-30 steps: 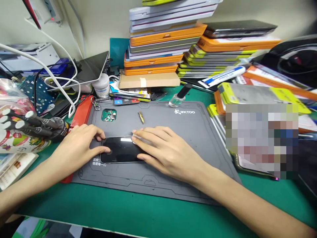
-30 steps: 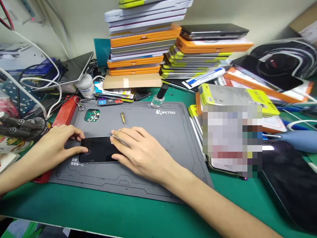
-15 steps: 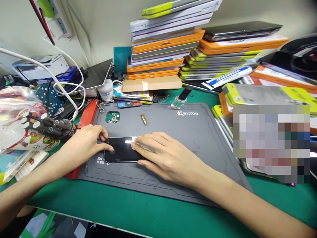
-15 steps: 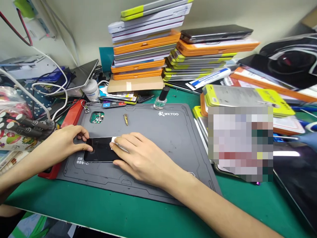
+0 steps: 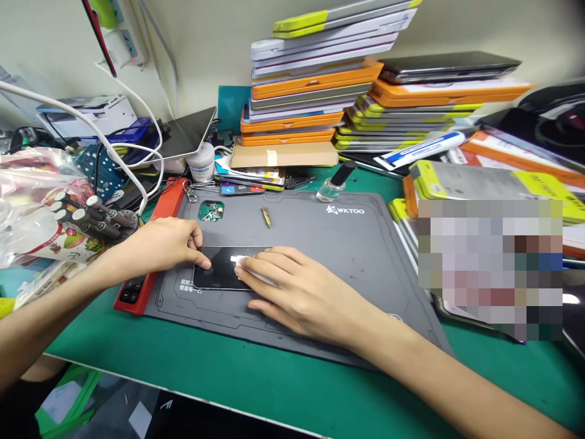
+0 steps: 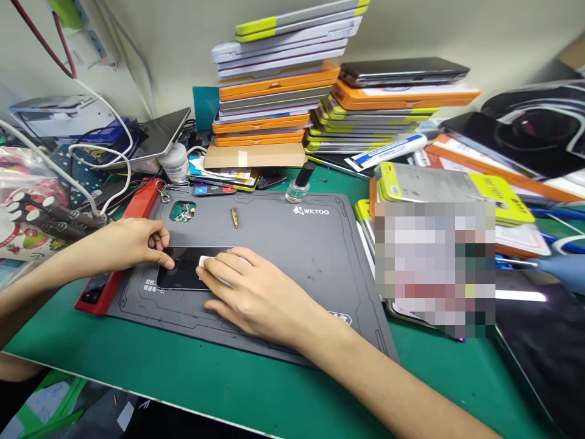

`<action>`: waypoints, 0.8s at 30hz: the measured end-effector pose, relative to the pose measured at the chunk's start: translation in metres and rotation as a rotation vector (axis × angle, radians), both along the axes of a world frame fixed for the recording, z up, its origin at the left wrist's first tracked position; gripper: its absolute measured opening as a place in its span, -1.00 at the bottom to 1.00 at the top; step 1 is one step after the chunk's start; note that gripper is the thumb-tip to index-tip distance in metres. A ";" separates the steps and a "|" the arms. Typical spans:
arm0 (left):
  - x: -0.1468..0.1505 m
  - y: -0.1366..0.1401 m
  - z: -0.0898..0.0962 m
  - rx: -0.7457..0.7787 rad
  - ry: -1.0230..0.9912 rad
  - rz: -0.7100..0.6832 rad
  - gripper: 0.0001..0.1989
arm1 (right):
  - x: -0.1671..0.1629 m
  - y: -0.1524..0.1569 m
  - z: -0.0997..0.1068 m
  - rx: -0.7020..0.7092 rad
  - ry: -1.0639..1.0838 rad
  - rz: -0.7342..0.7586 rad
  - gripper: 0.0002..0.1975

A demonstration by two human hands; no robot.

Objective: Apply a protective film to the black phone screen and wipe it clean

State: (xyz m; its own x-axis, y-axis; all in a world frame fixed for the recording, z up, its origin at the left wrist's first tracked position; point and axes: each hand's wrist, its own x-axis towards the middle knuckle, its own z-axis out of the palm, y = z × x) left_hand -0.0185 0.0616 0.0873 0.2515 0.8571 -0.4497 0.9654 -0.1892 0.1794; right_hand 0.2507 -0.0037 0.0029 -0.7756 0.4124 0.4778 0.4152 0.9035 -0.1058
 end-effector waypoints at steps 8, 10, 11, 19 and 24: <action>-0.003 0.006 -0.004 -0.016 0.006 0.013 -0.56 | -0.006 -0.004 0.002 -0.021 0.010 0.017 -0.57; -0.006 0.006 -0.006 -0.004 -0.008 0.005 -0.56 | -0.008 -0.005 0.001 -0.019 0.006 0.013 -0.58; -0.007 0.006 -0.007 0.001 -0.016 -0.003 -0.56 | -0.008 -0.005 0.001 -0.020 0.002 0.010 -0.59; -0.008 0.000 -0.011 0.035 -0.083 -0.026 -0.62 | -0.009 -0.007 -0.001 -0.055 -0.049 0.014 -0.56; -0.012 -0.003 -0.017 0.067 -0.116 -0.064 -0.62 | -0.010 -0.007 -0.001 -0.068 -0.062 0.029 -0.53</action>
State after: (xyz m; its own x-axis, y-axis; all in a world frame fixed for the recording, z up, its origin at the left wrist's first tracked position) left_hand -0.0307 0.0582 0.0703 0.3535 0.8649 -0.3563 0.9245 -0.2648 0.2742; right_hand 0.2403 -0.0110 0.0023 -0.8151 0.4192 0.4000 0.3965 0.9069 -0.1425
